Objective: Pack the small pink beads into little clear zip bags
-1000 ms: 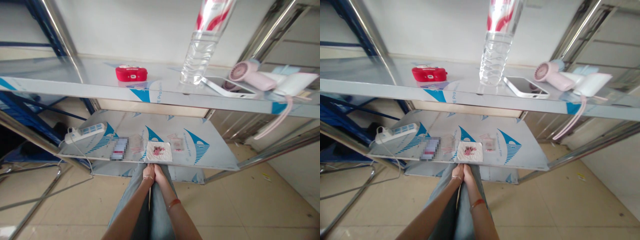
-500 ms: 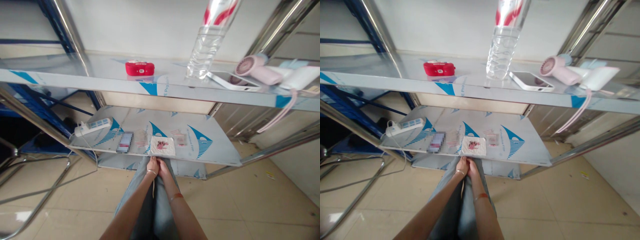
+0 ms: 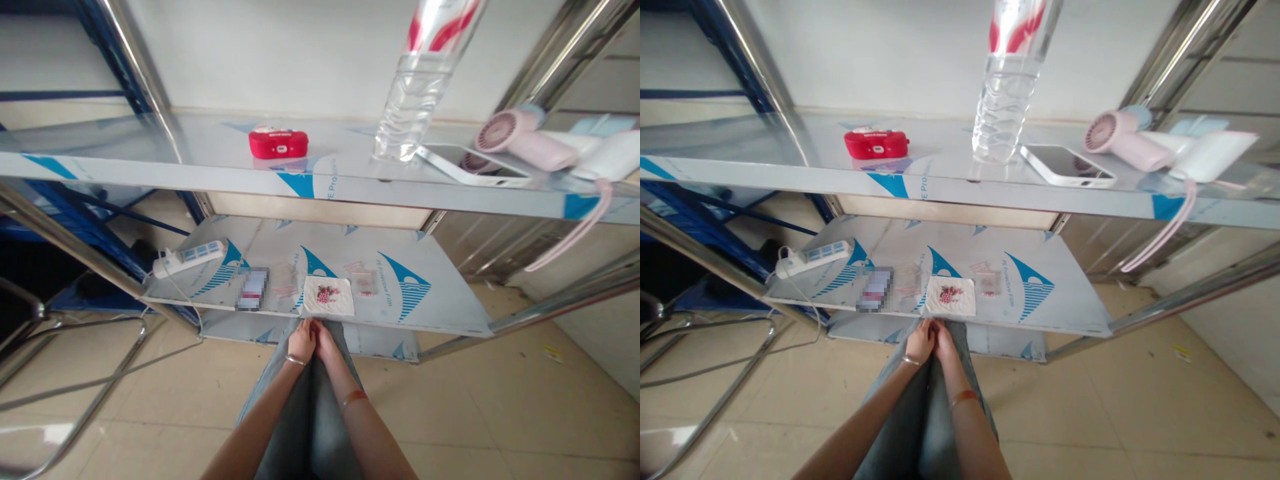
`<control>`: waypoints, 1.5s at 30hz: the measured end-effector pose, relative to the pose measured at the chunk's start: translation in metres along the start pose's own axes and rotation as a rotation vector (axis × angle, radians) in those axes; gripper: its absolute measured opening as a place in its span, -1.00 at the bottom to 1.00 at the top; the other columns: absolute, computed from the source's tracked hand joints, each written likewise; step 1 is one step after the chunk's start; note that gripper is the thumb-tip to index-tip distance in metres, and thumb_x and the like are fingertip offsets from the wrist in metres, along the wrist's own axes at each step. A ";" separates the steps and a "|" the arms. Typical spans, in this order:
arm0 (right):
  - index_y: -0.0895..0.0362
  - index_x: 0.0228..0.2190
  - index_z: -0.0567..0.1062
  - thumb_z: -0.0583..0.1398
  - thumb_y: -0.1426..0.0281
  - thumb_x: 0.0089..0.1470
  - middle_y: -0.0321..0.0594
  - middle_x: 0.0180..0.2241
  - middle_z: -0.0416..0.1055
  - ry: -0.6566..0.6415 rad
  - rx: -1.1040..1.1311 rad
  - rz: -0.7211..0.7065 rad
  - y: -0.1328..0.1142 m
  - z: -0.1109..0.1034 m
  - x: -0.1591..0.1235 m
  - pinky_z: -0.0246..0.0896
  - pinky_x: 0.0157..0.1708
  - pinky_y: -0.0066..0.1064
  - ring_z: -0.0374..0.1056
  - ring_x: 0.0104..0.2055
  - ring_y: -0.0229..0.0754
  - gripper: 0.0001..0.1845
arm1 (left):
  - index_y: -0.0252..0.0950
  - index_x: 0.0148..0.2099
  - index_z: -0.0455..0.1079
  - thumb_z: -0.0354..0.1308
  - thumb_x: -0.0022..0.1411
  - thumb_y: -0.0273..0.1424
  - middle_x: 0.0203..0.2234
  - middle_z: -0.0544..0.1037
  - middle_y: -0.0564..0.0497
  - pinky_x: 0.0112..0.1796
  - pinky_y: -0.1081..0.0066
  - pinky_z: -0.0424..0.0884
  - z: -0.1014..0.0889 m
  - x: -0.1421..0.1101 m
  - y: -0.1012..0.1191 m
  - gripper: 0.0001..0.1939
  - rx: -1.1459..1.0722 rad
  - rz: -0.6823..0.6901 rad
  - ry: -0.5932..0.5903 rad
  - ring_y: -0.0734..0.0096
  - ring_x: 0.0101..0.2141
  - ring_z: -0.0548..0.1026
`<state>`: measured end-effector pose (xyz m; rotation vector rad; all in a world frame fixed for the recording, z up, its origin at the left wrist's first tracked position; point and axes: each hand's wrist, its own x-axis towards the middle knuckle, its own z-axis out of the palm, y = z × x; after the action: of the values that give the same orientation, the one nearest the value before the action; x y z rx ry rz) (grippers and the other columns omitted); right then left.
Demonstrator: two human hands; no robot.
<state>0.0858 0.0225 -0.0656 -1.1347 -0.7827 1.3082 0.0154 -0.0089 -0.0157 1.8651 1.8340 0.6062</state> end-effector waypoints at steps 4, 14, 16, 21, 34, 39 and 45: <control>0.13 -0.56 0.47 0.16 0.27 -0.25 -0.13 -0.47 0.50 -0.054 0.236 0.185 0.006 0.001 0.001 0.40 -0.30 -0.26 0.40 -0.38 -0.14 -0.81 | -0.30 -0.06 0.37 -0.11 0.28 -0.53 -0.17 0.50 -0.12 -0.17 0.38 0.44 -0.007 0.001 -0.008 -0.72 -0.018 0.083 0.102 0.34 -0.20 0.51; 0.16 -0.38 0.55 0.19 0.32 -0.18 -0.12 -0.30 0.53 -0.003 0.154 0.052 0.009 -0.001 0.001 0.39 -0.23 -0.29 0.44 -0.24 -0.15 -0.73 | -0.29 0.14 0.30 -0.05 0.20 -0.62 0.12 0.37 -0.18 0.10 0.16 0.23 -0.050 0.058 -0.027 -0.53 0.255 0.089 0.218 0.19 0.16 0.26; 0.17 -0.34 0.55 0.18 0.33 -0.15 -0.10 -0.26 0.53 -0.030 0.119 0.034 0.009 -0.002 0.002 0.38 -0.20 -0.28 0.44 -0.18 -0.13 -0.72 | -0.29 0.10 0.35 -0.07 0.25 -0.58 0.01 0.47 -0.19 0.04 0.17 0.27 -0.057 0.067 -0.025 -0.59 0.308 0.014 0.148 0.19 0.07 0.37; 0.16 -0.20 0.53 0.06 0.34 -0.02 -0.07 -0.11 0.48 -0.112 -0.069 0.011 0.003 -0.006 -0.002 0.32 -0.06 -0.21 0.39 -0.03 -0.12 -0.63 | -0.24 0.01 0.45 -0.08 0.28 -0.56 -0.17 0.57 -0.16 -0.09 0.32 0.32 -0.077 0.079 -0.019 -0.63 0.353 -0.066 0.061 0.23 -0.11 0.51; 0.20 -0.64 0.40 0.20 -0.06 -0.17 -0.21 -0.70 0.35 -0.144 -0.122 0.354 -0.081 -0.006 -0.019 0.05 -0.66 -0.53 0.31 -0.63 -0.27 -0.47 | -0.30 -0.48 0.31 0.01 0.19 -0.36 -0.69 0.43 0.07 -0.48 0.50 0.22 -0.129 0.071 0.010 -0.78 -0.258 -0.031 0.172 0.45 -0.59 0.41; 0.16 -0.76 0.24 0.16 -0.14 -0.13 -0.30 -0.78 0.20 -0.246 -0.097 0.213 -0.140 0.019 -0.010 -0.10 -0.75 -0.56 0.16 -0.72 -0.37 -0.37 | -0.28 -0.50 0.22 0.04 0.16 -0.26 -0.74 0.37 0.12 -0.58 0.51 0.21 -0.116 0.054 0.044 -0.74 -0.632 0.106 -0.302 0.51 -0.68 0.34; 0.17 -0.74 0.27 0.21 -0.09 -0.14 -0.30 -0.78 0.21 -0.391 -0.056 0.311 -0.154 0.014 -0.024 -0.06 -0.75 -0.55 0.21 -0.70 -0.33 -0.41 | -0.33 -0.37 0.25 0.24 0.02 -0.09 -0.64 0.47 0.06 -0.59 0.53 0.28 -0.111 0.042 0.048 -0.59 -0.919 0.158 -0.620 0.48 -0.63 0.44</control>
<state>0.1191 0.0175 0.0874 -1.0877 -0.9565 1.8140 -0.0115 0.0343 0.1015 1.3307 0.7916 0.6645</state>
